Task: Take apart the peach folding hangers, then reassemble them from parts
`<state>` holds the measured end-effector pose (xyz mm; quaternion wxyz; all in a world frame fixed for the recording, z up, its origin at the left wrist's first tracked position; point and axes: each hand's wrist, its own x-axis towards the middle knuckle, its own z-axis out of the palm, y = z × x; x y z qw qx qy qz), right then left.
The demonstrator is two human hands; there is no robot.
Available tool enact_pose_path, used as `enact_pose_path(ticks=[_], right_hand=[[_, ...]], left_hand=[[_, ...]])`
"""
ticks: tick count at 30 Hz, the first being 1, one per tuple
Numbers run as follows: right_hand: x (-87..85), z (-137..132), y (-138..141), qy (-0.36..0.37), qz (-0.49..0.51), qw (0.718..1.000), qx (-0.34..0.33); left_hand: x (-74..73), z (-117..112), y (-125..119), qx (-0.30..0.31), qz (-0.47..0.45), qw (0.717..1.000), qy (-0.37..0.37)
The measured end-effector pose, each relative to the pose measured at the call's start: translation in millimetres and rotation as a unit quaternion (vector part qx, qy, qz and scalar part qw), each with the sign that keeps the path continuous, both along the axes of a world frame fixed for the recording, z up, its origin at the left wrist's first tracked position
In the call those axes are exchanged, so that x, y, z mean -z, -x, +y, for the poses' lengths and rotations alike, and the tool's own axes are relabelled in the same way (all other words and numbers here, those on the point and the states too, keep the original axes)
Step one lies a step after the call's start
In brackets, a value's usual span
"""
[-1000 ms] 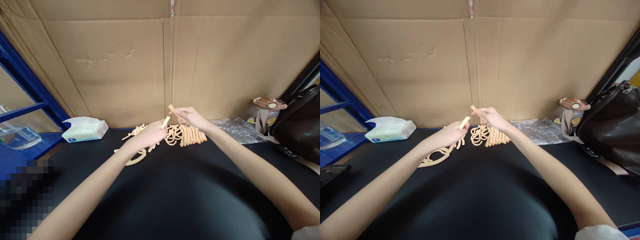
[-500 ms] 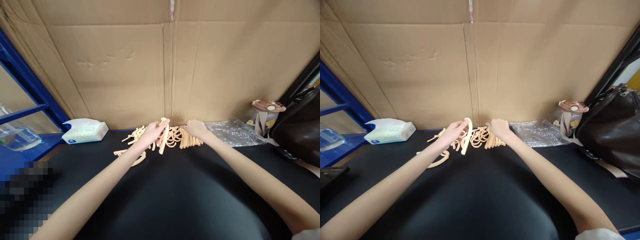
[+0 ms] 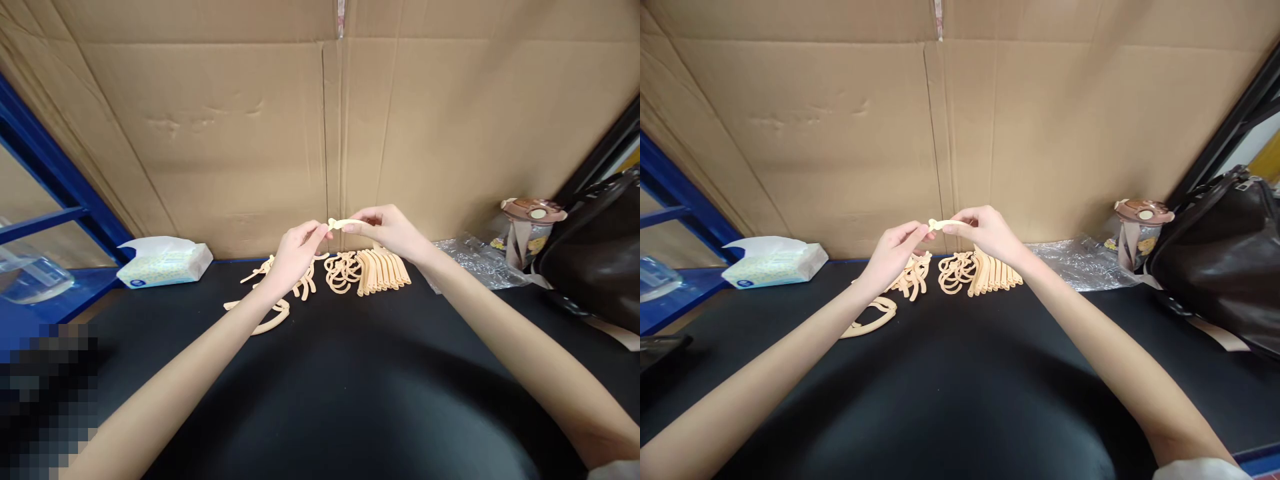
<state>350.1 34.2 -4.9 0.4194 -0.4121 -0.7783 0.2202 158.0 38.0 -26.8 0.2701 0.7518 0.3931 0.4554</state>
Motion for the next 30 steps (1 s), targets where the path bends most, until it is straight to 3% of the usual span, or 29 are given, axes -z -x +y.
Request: enact_pose_path(ticks=[6, 10, 12, 16, 18, 22, 26, 28, 30], right_hand=[[-4.8, -8, 1, -0.153, -0.098, 0.974, 0.137], [-0.9, -9, 1, -0.212, -0.218, 0.941, 0.146], [5.4, -7, 4, -0.198, -0.261, 0.934, 0.145], [19.9, 3, 10, -0.050, -0.143, 0.982, 0.109], [23.4, 11, 8, -0.008, -0.091, 0.991, 0.096], [22.6, 28, -9, 0.007, -0.001, 0.992, 0.127], [20.0, 35, -20, -0.014, 0.074, 0.981, 0.182], [19.8, 35, -21, -0.011, 0.109, 0.977, 0.182], [20.2, 34, -20, 0.000, 0.160, 0.973, 0.165]], left_hand=[[0.1, -8, -4, 0.012, 0.073, 0.997, -0.017], [-1.6, -11, -8, 0.001, 0.068, 0.997, -0.026], [-0.8, -13, -10, -0.005, 0.073, 0.997, -0.032], [9.1, -15, -16, -0.055, 0.145, 0.987, -0.036], [18.3, -11, -21, -0.057, 0.180, 0.982, -0.014], [35.1, 7, -26, -0.073, 0.191, 0.978, 0.046], [35.0, 14, -23, -0.085, 0.164, 0.979, 0.088], [29.1, 10, -20, -0.026, 0.129, 0.981, 0.144], [21.5, 5, -17, 0.086, 0.042, 0.958, 0.270]])
